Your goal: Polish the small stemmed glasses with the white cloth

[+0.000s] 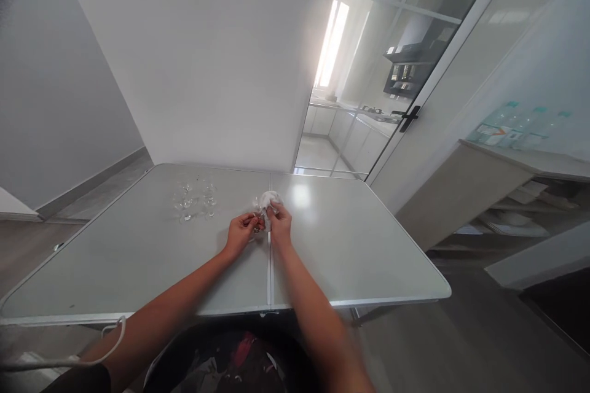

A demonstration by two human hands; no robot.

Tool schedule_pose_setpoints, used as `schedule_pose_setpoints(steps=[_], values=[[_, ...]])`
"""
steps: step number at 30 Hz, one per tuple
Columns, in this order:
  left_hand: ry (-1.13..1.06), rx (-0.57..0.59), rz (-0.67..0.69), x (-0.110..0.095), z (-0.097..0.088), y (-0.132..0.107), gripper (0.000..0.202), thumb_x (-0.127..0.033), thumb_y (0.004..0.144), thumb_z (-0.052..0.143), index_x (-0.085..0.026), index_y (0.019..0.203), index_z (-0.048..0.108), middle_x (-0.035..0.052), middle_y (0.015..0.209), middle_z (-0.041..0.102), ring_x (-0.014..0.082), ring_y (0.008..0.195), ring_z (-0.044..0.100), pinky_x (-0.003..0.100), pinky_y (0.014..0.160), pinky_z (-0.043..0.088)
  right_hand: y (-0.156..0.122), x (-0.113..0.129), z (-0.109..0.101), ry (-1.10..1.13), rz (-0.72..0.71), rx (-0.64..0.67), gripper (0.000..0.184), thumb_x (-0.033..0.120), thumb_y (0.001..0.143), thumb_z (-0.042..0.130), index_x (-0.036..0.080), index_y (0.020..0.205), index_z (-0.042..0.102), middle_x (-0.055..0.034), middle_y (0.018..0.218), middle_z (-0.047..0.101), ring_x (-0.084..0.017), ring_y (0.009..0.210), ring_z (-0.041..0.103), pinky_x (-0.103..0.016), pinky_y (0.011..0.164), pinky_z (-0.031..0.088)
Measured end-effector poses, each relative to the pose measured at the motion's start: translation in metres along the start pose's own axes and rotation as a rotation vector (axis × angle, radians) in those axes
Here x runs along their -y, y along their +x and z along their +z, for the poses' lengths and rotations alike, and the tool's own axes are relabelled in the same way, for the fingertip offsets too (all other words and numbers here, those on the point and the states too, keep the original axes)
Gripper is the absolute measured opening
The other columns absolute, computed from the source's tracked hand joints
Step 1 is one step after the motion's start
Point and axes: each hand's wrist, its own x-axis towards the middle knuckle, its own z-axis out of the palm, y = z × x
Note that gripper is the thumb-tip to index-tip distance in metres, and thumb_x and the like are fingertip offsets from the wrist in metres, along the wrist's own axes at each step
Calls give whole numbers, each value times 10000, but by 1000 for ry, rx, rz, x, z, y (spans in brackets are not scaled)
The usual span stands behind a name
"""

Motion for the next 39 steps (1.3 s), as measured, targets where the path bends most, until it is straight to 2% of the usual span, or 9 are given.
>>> schedule_pose_setpoints(steps=[5, 9, 14, 19, 24, 28, 32, 35, 39], values=[[57, -47, 50, -7, -3, -3, 368, -512, 836, 698, -148, 862, 746, 51, 768, 736, 184, 676, 677, 308, 662, 569, -6, -2, 2, -9, 0, 82, 300, 312, 694, 863, 204, 865, 641, -4, 860, 654, -158, 768, 626, -307, 705, 556], [80, -17, 41, -12, -4, -3, 351, -491, 800, 744, -147, 868, 763, 59, 775, 749, 196, 678, 688, 317, 666, 577, -9, 11, 4, 49, 61, 204, 343, 379, 782, 810, 248, 951, 542, 34, 817, 630, -132, 687, 621, -268, 642, 544], [-55, 101, -90, -9, 1, -1, 430, -540, 724, 800, -128, 829, 742, 101, 771, 755, 225, 657, 706, 354, 651, 584, -8, 23, 0, 130, 237, 302, 348, 532, 905, 660, 287, 1063, 469, 58, 711, 602, -129, 536, 566, -243, 496, 477], [15, -36, -9, -8, -3, -1, 362, -512, 744, 783, -155, 740, 721, 63, 729, 736, 185, 650, 663, 305, 662, 532, -9, 21, 4, 89, 277, 329, 396, 515, 840, 746, 268, 1044, 514, 28, 809, 661, -145, 639, 622, -255, 557, 505], [320, -247, 112, -13, -14, -1, 356, -464, 766, 755, -186, 599, 609, -9, 580, 594, 132, 575, 518, 249, 568, 379, -12, 21, 8, 15, 263, 368, 354, 410, 786, 814, 232, 1002, 598, 13, 847, 684, -141, 726, 639, -243, 677, 517], [383, -368, 155, -11, -15, 5, 406, -399, 616, 871, -204, 800, 567, -24, 761, 591, 142, 727, 548, 236, 637, 392, -10, 31, 2, 18, 336, 418, 364, 387, 747, 843, 218, 989, 630, 9, 842, 701, -143, 698, 635, -243, 667, 510], [42, -80, 132, -10, -11, 7, 652, -405, 662, 855, -225, 1198, 530, 98, 1227, 647, 226, 1099, 627, 308, 870, 493, -8, 33, -4, 16, 407, 494, 433, 414, 742, 850, 214, 1068, 647, -11, 891, 722, -145, 707, 649, -240, 671, 510], [-246, 133, 51, -13, -10, 6, 685, -465, 793, 760, -233, 1363, 461, 167, 1408, 588, 270, 1225, 608, 380, 966, 502, -7, 29, -7, -5, 437, 525, 504, 437, 704, 875, 204, 1089, 649, -16, 860, 717, -153, 695, 650, -250, 657, 508], [-245, 93, 85, -12, -11, 9, 622, -536, 839, 719, -218, 1328, 500, 150, 1283, 665, 266, 1175, 643, 388, 974, 510, -3, 28, -7, -161, 345, 582, 483, 482, 742, 825, 209, 1088, 628, -10, 845, 684, -165, 700, 629, -269, 654, 489]])
